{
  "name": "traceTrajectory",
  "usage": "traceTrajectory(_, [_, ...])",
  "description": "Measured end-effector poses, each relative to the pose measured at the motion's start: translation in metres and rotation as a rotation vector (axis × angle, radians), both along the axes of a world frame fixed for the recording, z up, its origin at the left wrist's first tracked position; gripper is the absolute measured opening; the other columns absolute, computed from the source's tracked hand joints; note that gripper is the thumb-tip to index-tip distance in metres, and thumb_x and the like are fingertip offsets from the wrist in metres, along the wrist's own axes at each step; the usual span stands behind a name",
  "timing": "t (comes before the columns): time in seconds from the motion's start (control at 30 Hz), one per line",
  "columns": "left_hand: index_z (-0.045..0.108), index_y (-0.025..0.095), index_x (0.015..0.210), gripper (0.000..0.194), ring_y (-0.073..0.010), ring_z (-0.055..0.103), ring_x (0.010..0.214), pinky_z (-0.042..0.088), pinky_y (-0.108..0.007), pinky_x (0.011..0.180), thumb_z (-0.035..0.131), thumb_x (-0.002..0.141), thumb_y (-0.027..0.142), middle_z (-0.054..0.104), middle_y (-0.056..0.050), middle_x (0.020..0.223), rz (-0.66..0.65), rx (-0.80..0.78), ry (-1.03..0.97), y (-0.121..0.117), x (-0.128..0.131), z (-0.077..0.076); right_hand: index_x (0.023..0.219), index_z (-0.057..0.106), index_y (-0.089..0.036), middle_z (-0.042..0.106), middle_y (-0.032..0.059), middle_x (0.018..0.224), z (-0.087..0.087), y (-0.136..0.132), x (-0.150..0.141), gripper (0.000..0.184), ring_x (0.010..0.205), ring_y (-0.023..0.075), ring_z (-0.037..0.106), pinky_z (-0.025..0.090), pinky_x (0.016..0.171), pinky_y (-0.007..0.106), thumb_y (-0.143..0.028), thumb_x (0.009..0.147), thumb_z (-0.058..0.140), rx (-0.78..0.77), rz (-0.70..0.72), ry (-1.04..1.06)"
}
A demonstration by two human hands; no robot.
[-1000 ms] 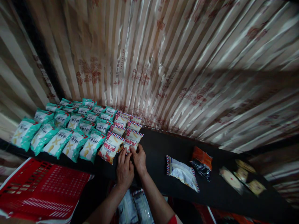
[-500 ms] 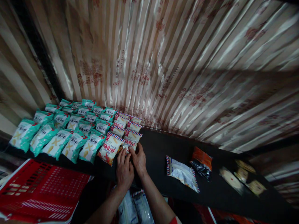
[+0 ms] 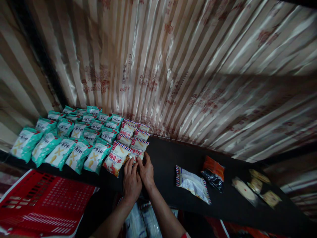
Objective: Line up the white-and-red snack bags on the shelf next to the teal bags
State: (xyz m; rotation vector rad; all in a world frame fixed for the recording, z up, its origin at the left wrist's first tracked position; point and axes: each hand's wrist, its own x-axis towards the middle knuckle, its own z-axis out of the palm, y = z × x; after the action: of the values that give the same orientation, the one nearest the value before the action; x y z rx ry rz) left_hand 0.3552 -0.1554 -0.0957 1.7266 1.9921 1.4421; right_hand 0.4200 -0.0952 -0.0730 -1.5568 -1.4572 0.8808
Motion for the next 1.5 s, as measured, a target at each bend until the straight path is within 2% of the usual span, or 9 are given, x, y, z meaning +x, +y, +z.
traceTrajectory(0.2, [0.052, 0.016, 0.117, 0.042, -0.0255, 0.036, 0.128, 0.040, -0.049, 0.101, 0.042, 0.078, 0.005, 0.049, -0.011, 0.129, -0.010, 0.028, 0.025, -0.001, -0.001, -0.003, 0.121, 0.052, -0.012, 0.060, 0.0153, 0.115, -0.008, -0.010, 0.005, 0.050, 0.104, 0.0244, 0.058, 0.044, 0.090, 0.037, -0.041, 0.080, 0.050, 0.152, -0.010, -0.038])
traceTrajectory(0.33, [0.056, 0.016, 0.112, 0.035, -0.0246, 0.037, 0.127, 0.041, -0.047, 0.100, 0.040, 0.082, 0.008, 0.051, -0.012, 0.126, -0.024, 0.058, 0.067, -0.003, -0.003, -0.002, 0.116, 0.055, -0.012, 0.060, 0.0158, 0.114, -0.015, -0.019, 0.009, 0.046, 0.108, 0.0248, 0.054, 0.041, 0.095, 0.040, -0.041, 0.081, 0.048, 0.199, -0.048, -0.098])
traceTrajectory(0.5, [0.055, 0.014, 0.112, 0.033, -0.0211, 0.045, 0.120, 0.045, -0.042, 0.097, 0.035, 0.086, 0.011, 0.057, -0.011, 0.120, -0.082, 0.100, 0.105, -0.012, -0.003, -0.002, 0.115, 0.055, -0.010, 0.059, 0.0161, 0.115, -0.019, -0.036, 0.015, 0.042, 0.109, 0.0243, 0.053, 0.039, 0.097, 0.040, -0.034, 0.082, 0.045, 0.229, -0.026, -0.133])
traceTrajectory(0.67, [0.054, 0.014, 0.114, 0.033, -0.0204, 0.052, 0.111, 0.049, -0.040, 0.091, 0.036, 0.086, 0.014, 0.062, -0.011, 0.112, -0.155, 0.113, 0.170, -0.028, 0.000, -0.011, 0.113, 0.058, -0.012, 0.060, 0.0142, 0.113, -0.022, -0.054, 0.020, 0.039, 0.107, 0.0233, 0.055, 0.042, 0.096, 0.040, -0.027, 0.080, 0.044, 0.230, 0.004, -0.120])
traceTrajectory(0.87, [0.054, 0.014, 0.115, 0.036, -0.0207, 0.054, 0.110, 0.050, -0.038, 0.090, 0.038, 0.084, 0.013, 0.062, -0.012, 0.112, -0.217, 0.120, 0.219, -0.046, 0.005, -0.018, 0.109, 0.061, -0.012, 0.063, 0.0138, 0.111, -0.027, -0.074, 0.026, 0.038, 0.106, 0.0231, 0.057, 0.044, 0.095, 0.040, -0.021, 0.077, 0.044, 0.235, 0.006, -0.104])
traceTrajectory(1.07, [0.054, 0.013, 0.116, 0.035, -0.0195, 0.056, 0.104, 0.052, -0.036, 0.086, 0.036, 0.086, 0.015, 0.064, -0.012, 0.106, -0.307, 0.196, 0.254, -0.065, 0.011, -0.019, 0.105, 0.064, -0.015, 0.065, 0.0107, 0.107, -0.033, -0.099, 0.036, 0.036, 0.102, 0.0201, 0.059, 0.045, 0.094, 0.037, -0.014, 0.076, 0.042, 0.286, 0.027, -0.067])
traceTrajectory(1.27, [0.053, 0.014, 0.117, 0.034, -0.0201, 0.058, 0.100, 0.053, -0.035, 0.081, 0.036, 0.088, 0.018, 0.064, -0.012, 0.103, -0.313, 0.295, 0.297, -0.092, 0.017, -0.032, 0.105, 0.064, -0.019, 0.066, 0.0079, 0.104, -0.044, -0.129, 0.048, 0.037, 0.099, 0.0175, 0.060, 0.048, 0.090, 0.035, -0.009, 0.077, 0.041, 0.393, 0.116, -0.028])
traceTrajectory(1.5, [0.057, 0.012, 0.110, 0.031, -0.0203, 0.059, 0.095, 0.052, -0.035, 0.080, 0.036, 0.087, 0.017, 0.063, -0.014, 0.101, -0.385, 0.239, 0.296, -0.115, 0.025, -0.042, 0.106, 0.063, -0.022, 0.066, 0.0066, 0.102, -0.053, -0.157, 0.059, 0.039, 0.098, 0.0174, 0.060, 0.049, 0.088, 0.036, -0.008, 0.078, 0.040, 0.439, 0.104, -0.061])
